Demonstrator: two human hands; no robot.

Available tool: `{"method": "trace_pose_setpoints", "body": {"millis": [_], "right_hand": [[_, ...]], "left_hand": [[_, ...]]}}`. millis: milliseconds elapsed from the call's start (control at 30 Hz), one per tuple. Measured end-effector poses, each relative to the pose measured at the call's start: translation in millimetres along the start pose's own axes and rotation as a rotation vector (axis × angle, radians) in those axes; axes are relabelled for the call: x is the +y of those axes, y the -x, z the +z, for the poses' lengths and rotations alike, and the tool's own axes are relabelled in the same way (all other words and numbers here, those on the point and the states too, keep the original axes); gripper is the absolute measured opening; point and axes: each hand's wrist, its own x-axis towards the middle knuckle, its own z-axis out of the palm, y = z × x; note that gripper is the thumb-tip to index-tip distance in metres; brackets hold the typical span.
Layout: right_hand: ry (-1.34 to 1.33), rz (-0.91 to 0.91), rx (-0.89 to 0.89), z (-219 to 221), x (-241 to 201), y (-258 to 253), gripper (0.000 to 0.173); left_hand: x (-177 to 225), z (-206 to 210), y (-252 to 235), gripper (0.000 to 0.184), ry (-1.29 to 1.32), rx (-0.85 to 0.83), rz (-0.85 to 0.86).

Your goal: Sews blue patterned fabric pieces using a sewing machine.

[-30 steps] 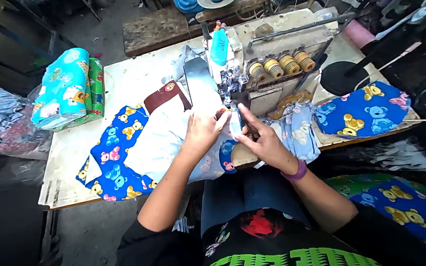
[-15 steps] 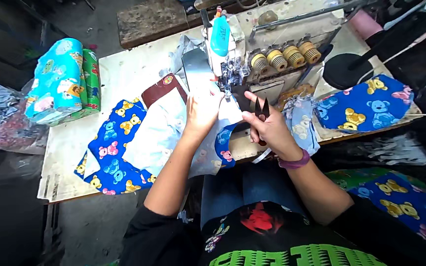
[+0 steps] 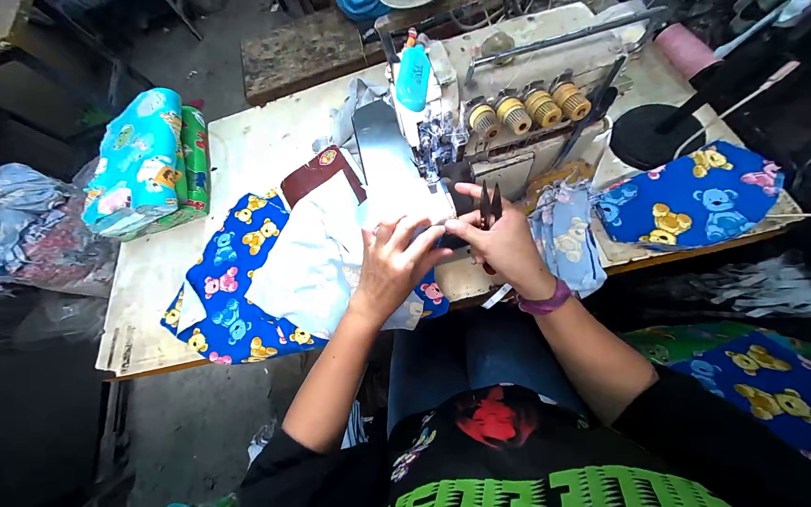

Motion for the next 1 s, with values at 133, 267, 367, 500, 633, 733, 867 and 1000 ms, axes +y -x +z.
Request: {"method": "trace_pose_setpoints", "body": {"millis": [133, 267, 367, 500, 633, 733, 867, 1000], "right_hand": [[0.133, -0.099, -0.008, -9, -26, 11, 0.053], [0.232, -0.272, 0.046, -11, -16, 18, 0.041], [0.327, -0.473, 0.079, -4, 8, 8, 0.022], [0.595, -0.553, 0.067, 0, 4, -9, 0.027], [0.584, -0.589, 0.068, 1, 4, -14, 0.029], [0.521, -0.578, 0.063, -3, 8, -6, 0.06], [0.6, -0.413, -0.023, -6, 1, 11, 0.068], [0.665, -0.456, 0.191, -6, -13, 16, 0.038]], "left_hand": [[7, -1, -1, 0.03, -0.081, 0.058, 0.018], [6, -9, -3, 0.013, -0.006, 0.078, 0.087], [2, -1, 1, 0.015, 0.016, 0.028, 0.065], [-14, 2, -14, 0.024, 0.193, 0.0, -0.024], [-35, 1, -41, 0.03, 0.276, -0.053, -0.184], [-55, 3, -75, 0.025, 0.185, -0.14, -0.292], [-87, 0, -107, 0.032, 0.154, -0.427, -0.403], [-82, -40, -84, 0.017, 0.23, -0.216, -0.454]]}}
